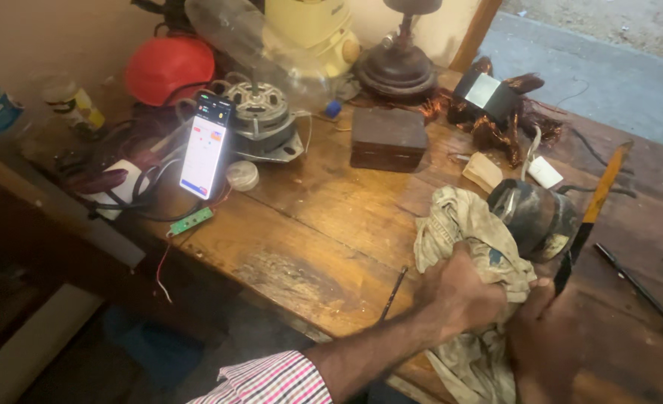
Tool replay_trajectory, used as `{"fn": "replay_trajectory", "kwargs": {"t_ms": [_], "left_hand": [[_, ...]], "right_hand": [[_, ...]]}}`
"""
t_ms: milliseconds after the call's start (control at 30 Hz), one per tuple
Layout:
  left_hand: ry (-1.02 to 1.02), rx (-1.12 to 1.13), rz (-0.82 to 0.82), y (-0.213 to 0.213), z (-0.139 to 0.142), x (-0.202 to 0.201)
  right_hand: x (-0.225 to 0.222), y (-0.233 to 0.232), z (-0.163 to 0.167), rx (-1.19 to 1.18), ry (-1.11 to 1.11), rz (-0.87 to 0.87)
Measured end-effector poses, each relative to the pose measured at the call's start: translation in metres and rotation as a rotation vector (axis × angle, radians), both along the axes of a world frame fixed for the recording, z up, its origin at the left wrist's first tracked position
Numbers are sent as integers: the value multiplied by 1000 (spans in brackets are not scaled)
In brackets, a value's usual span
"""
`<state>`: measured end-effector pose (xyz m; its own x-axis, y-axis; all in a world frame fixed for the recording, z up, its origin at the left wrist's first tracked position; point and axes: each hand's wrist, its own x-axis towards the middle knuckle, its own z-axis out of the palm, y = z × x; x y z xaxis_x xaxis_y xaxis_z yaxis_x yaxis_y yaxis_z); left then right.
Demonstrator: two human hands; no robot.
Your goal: The person holds a cylindrical metal part wrapped in a cloth and repeatedly rubs its surface with a flat metal tool. The person rotates the part to access different areas while continuing to rub the surface.
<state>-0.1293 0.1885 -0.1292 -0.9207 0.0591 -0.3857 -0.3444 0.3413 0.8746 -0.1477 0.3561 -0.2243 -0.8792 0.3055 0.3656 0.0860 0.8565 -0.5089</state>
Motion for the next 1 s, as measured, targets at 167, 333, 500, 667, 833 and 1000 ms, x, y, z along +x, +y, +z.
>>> {"fn": "replay_trajectory", "kwargs": {"t_ms": [167, 333, 500, 667, 833, 1000], "left_hand": [[21, 4, 0, 0, -11, -4], [63, 10, -36, 0, -16, -5], [85, 2, -55, -2, -15, -5], [104, -23, -39, 1, -14, -6], [124, 44, -26, 5, -17, -6], [279, 61, 61, 11, -28, -6]], "right_hand": [[4, 2, -1, 19, -11, -20], [12, -2, 5, -130, 35, 21], [14, -6, 12, -199, 41, 20], [13, -2, 9, -218, 45, 18], [11, 6, 4, -217, 112, 77], [9, 8, 1, -263, 17, 2]]}}
